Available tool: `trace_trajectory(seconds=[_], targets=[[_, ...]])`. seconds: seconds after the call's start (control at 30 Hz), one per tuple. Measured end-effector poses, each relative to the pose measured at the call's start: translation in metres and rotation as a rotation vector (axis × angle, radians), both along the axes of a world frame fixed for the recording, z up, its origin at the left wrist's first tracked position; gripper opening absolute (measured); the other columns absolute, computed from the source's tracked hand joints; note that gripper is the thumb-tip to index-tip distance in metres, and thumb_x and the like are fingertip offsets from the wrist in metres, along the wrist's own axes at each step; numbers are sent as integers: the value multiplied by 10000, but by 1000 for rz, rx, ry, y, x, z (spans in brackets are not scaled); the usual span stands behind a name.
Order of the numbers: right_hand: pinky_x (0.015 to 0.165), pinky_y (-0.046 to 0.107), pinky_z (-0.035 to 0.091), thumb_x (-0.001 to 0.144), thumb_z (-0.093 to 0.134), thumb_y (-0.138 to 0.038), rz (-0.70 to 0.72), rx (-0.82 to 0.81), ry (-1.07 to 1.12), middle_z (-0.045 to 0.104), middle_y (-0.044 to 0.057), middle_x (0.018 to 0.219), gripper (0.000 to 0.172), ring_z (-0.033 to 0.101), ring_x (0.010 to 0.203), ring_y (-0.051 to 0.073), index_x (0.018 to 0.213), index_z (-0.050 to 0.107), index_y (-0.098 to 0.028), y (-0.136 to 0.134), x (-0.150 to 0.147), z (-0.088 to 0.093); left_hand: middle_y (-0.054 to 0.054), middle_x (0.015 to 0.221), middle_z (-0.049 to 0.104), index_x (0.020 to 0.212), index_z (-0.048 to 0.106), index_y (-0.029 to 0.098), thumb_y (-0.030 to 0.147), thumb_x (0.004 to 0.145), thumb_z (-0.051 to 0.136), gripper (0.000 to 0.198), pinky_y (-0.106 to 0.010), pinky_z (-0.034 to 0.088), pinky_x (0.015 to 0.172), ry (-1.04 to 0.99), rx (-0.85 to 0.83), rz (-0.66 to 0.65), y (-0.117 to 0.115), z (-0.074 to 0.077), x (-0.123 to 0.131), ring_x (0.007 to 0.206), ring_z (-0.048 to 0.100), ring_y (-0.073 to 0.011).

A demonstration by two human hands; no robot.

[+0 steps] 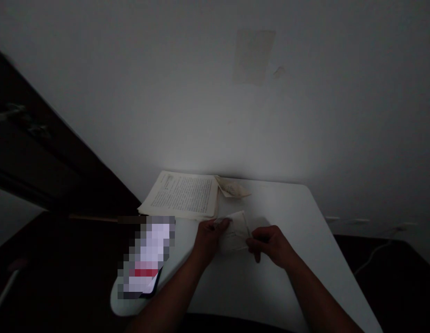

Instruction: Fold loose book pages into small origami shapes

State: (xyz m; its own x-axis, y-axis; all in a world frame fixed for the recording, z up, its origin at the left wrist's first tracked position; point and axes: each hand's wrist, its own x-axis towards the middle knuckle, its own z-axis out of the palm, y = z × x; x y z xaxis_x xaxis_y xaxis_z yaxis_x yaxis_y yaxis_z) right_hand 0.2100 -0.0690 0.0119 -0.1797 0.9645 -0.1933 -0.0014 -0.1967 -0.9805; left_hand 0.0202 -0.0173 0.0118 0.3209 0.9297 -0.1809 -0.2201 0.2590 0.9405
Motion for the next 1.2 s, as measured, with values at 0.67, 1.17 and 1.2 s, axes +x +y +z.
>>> trace_trajectory(seconds=[0.67, 1.17, 1.2], targets=[[361, 248, 468, 652, 630, -328, -36, -251, -218, 604, -13, 504, 240, 553, 378, 124, 746, 486, -161, -1, 10, 8, -139, 1306, 468, 1215, 478, 105, 140, 845, 389, 382, -416, 337, 1028, 976, 1270, -176, -25, -4, 14, 1250, 375, -245], [301, 223, 426, 644, 606, -281, -46, -219, -243, 570, -63, 455, 362, 526, 327, 120, 710, 253, -240, 0, 8, 6, -150, 1464, 173, 1395, 193, 90, 426, 874, 401, 653, -420, 256, 1073, 1224, 1151, -372, -31, -14, 6, 1351, 121, -259], [301, 225, 426, 641, 610, -286, -46, -226, -239, 569, -62, 454, 366, 524, 325, 120, 707, 253, -240, 0, 7, 8, -151, 1464, 170, 1396, 190, 88, 426, 874, 399, 656, -420, 255, 1073, 1222, 1146, -371, -31, -14, 6, 1351, 121, -260]])
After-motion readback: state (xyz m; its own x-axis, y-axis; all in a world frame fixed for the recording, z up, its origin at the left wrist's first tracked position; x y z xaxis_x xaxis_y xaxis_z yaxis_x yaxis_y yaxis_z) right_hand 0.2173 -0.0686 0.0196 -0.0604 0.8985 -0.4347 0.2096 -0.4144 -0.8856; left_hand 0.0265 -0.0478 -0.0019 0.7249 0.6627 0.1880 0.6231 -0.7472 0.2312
